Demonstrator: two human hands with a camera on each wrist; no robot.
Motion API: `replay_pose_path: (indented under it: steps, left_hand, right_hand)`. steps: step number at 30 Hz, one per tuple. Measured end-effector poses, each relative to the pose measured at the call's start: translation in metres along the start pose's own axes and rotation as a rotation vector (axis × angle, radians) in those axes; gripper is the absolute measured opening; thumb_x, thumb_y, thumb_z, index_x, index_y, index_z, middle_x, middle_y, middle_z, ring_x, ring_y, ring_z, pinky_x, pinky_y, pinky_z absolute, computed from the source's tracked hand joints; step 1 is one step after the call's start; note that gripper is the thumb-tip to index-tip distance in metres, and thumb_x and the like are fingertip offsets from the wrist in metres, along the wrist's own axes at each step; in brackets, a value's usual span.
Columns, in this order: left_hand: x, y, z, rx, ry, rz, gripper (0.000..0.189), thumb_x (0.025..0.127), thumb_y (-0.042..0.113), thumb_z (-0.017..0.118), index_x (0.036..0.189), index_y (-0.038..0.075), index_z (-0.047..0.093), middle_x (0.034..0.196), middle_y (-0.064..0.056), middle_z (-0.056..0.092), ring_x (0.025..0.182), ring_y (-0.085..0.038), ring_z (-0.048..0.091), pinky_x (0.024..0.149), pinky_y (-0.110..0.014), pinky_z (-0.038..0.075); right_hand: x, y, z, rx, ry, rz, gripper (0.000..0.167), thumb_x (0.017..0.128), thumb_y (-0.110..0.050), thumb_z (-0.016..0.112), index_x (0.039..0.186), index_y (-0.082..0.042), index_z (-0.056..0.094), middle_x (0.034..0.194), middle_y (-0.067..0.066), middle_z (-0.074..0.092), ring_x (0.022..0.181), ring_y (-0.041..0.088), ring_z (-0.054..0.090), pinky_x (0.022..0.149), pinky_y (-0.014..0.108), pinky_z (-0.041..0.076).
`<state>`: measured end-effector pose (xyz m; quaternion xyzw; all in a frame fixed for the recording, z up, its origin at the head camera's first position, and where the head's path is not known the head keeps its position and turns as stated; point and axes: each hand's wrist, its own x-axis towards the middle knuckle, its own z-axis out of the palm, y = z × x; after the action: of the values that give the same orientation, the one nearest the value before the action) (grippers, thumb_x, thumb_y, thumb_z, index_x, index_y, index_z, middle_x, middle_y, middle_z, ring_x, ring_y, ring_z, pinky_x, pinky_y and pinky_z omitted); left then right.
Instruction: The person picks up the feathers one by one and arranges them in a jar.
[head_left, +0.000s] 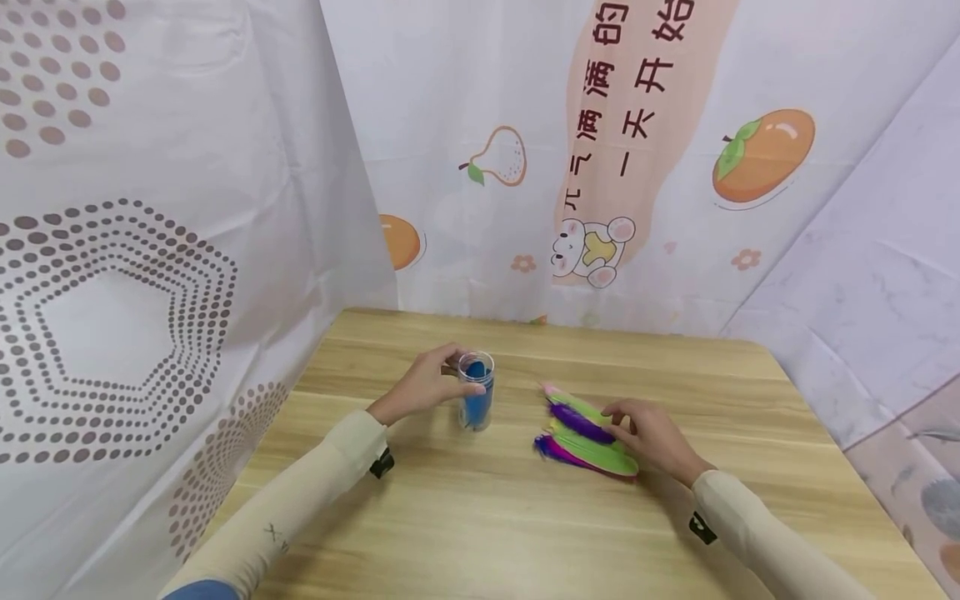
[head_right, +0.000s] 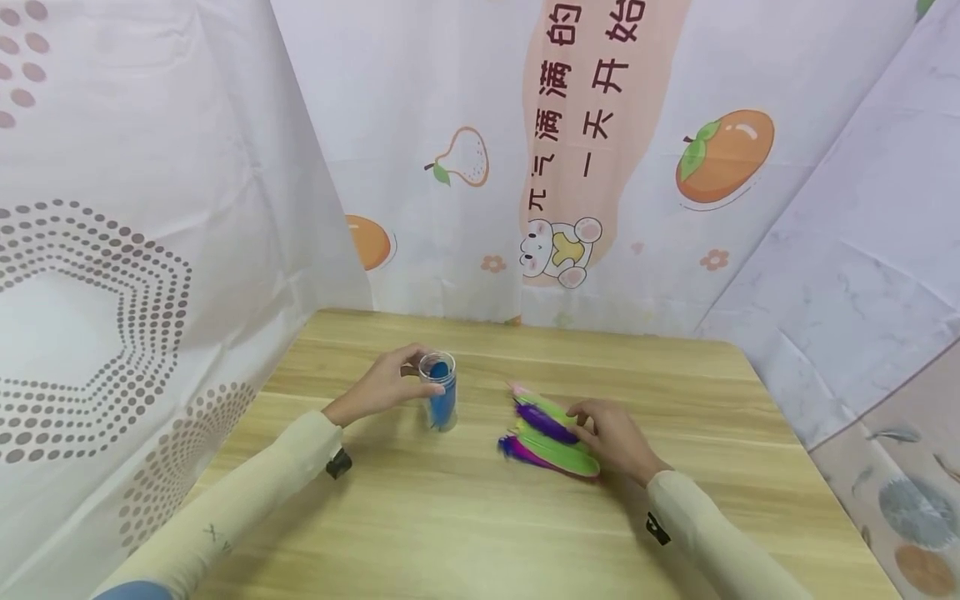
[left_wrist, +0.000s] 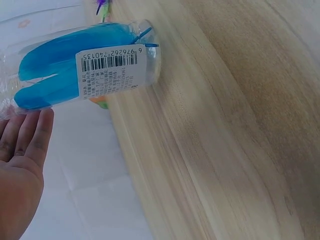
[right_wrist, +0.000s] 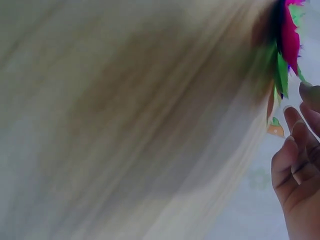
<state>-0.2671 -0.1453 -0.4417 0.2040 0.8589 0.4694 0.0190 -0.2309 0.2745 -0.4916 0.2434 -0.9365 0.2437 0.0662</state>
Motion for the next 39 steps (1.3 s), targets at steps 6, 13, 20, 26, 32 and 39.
replay_pose_path:
  steps: [6, 13, 20, 26, 32, 39]
  left_hand:
    - [0.001, 0.0, -0.004, 0.012, 0.006, 0.029, 0.063, 0.078, 0.058, 0.085, 0.126, 0.021, 0.066, 0.114, 0.006, 0.067, 0.106, -0.016, 0.064, 0.092, -0.041, 0.055]
    - [-0.001, 0.0, -0.006, 0.015, 0.004, 0.021, 0.063, 0.078, 0.056, 0.086, 0.127, 0.021, 0.066, 0.114, 0.006, 0.067, 0.105, -0.016, 0.064, 0.092, -0.04, 0.056]
    - [-0.001, 0.002, -0.001, 0.032, -0.008, 0.003, 0.061, 0.079, 0.055, 0.086, 0.127, 0.023, 0.066, 0.111, 0.006, 0.066, 0.105, -0.015, 0.064, 0.092, -0.039, 0.055]
    - [-0.002, 0.002, 0.0, 0.016, -0.008, 0.002, 0.06, 0.079, 0.055, 0.086, 0.126, 0.023, 0.066, 0.111, 0.006, 0.067, 0.106, -0.016, 0.063, 0.092, -0.041, 0.055]
    - [-0.001, 0.001, 0.0, 0.016, -0.007, 0.009, 0.06, 0.079, 0.056, 0.085, 0.125, 0.023, 0.066, 0.111, 0.006, 0.066, 0.106, -0.016, 0.063, 0.093, -0.042, 0.055]
    - [-0.001, 0.002, -0.001, 0.011, -0.013, 0.008, 0.058, 0.08, 0.053, 0.086, 0.125, 0.023, 0.066, 0.111, 0.006, 0.066, 0.106, -0.017, 0.063, 0.093, -0.041, 0.055]
  right_hand:
    - [0.005, -0.001, 0.0, -0.013, -0.045, 0.031, 0.018, 0.093, -0.022, 0.079, 0.107, -0.012, 0.074, 0.086, -0.01, 0.067, 0.067, 0.004, 0.053, 0.06, 0.025, 0.048]
    - [0.004, -0.001, 0.001, 0.033, -0.124, 0.142, 0.03, 0.093, -0.027, 0.08, 0.111, -0.006, 0.07, 0.087, -0.003, 0.066, 0.076, 0.01, 0.058, 0.068, 0.033, 0.053]
    - [-0.004, 0.001, 0.01, 0.029, -0.138, 0.189, 0.024, 0.09, -0.026, 0.083, 0.098, -0.008, 0.069, 0.085, -0.003, 0.061, 0.076, 0.012, 0.054, 0.067, 0.031, 0.05]
    - [-0.003, 0.001, 0.012, 0.023, -0.144, 0.175, 0.021, 0.089, -0.023, 0.083, 0.092, -0.009, 0.067, 0.083, -0.003, 0.059, 0.075, 0.012, 0.053, 0.066, 0.03, 0.049]
    - [0.0, 0.0, 0.01, 0.037, -0.162, 0.157, 0.016, 0.09, -0.02, 0.081, 0.085, -0.011, 0.069, 0.082, -0.003, 0.059, 0.075, 0.012, 0.052, 0.066, 0.03, 0.047]
    - [-0.001, -0.002, 0.005, 0.073, -0.152, 0.162, 0.01, 0.095, -0.016, 0.076, 0.087, -0.012, 0.07, 0.083, -0.003, 0.061, 0.074, 0.012, 0.054, 0.064, 0.028, 0.048]
